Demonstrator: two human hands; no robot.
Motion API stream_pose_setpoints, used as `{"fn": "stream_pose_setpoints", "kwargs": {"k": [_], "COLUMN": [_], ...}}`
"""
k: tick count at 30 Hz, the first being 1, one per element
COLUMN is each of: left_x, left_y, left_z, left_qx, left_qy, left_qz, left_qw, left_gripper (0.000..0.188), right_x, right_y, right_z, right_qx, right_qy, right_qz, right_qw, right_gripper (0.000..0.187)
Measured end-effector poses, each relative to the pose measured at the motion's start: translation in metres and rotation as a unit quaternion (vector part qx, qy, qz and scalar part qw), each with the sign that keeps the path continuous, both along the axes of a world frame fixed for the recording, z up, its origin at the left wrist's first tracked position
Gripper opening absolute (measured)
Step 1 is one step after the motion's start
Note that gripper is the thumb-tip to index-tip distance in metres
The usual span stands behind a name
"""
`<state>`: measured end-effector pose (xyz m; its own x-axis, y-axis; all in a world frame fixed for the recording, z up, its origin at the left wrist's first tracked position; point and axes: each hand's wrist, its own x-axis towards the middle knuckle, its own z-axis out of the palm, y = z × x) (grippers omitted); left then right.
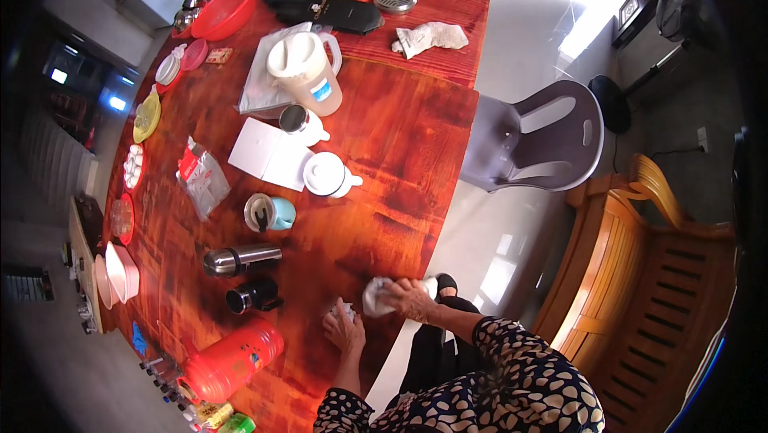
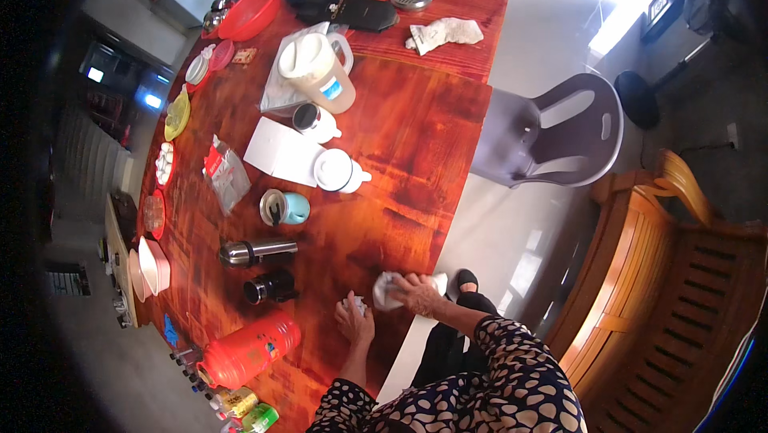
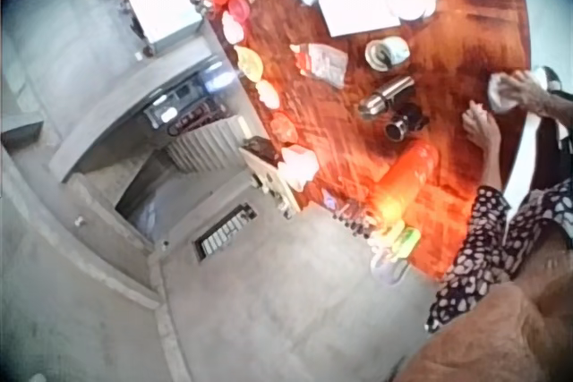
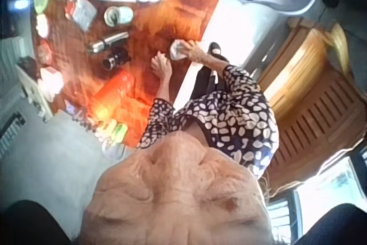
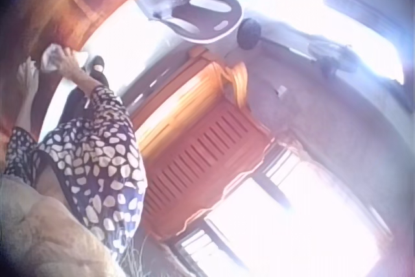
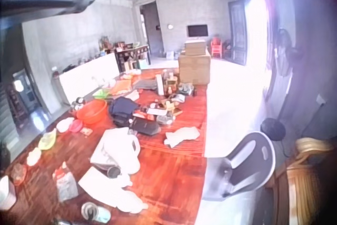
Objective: The person wipes a wooden bench with a white cloth, cleaning the armrests, slatted seat, and backrest. They move along the bench to cover different sections, including the underside of the seat and the armrests.
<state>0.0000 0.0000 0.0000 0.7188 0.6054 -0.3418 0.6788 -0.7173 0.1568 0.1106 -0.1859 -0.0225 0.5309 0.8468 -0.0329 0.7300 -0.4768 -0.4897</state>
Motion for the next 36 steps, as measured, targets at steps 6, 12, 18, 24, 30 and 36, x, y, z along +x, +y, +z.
{"fn": "stream_pose_setpoints", "kwargs": {"k": [6, 12, 18, 24, 30, 36], "left_x": [0.014, 0.014, 0.025, 0.076, 0.148, 0.221], "left_y": [-0.006, -0.011, -0.026, -0.08, -0.154, -0.22], "left_z": [0.024, 0.024, 0.042, 0.036, 0.069, 0.055], "left_qx": [-0.003, 0.058, 0.127, 0.133, 0.083, 0.029], "left_qy": [0.029, 0.044, 0.056, -0.013, -0.031, -0.121], "left_qz": [0.006, 0.007, 0.035, 0.01, -0.058, -0.165], "left_qw": [1.0, 0.997, 0.99, 0.991, 0.994, 0.978], "left_gripper": [0.076, 0.082, 0.097, 0.086, 0.075, 0.061], "right_x": [0.065, 0.108, 0.159, 0.263, 0.313, 0.333], "right_y": [-0.003, -0.017, -0.046, -0.093, -0.234, -0.43], "right_z": [0.01, -0.01, -0.006, 0.001, 0.07, 0.132], "right_qx": [0.038, 0.013, 0.006, -0.021, 0.06, -0.029], "right_qy": [-0.008, -0.128, -0.096, -0.141, -0.215, -0.01], "right_qz": [-0.091, -0.097, -0.07, -0.2, -0.417, -0.745], "right_qw": [0.995, 0.987, 0.993, 0.969, 0.881, 0.666], "right_gripper": [0.055, 0.055, 0.057, 0.036, 0.049, 0.046]}}
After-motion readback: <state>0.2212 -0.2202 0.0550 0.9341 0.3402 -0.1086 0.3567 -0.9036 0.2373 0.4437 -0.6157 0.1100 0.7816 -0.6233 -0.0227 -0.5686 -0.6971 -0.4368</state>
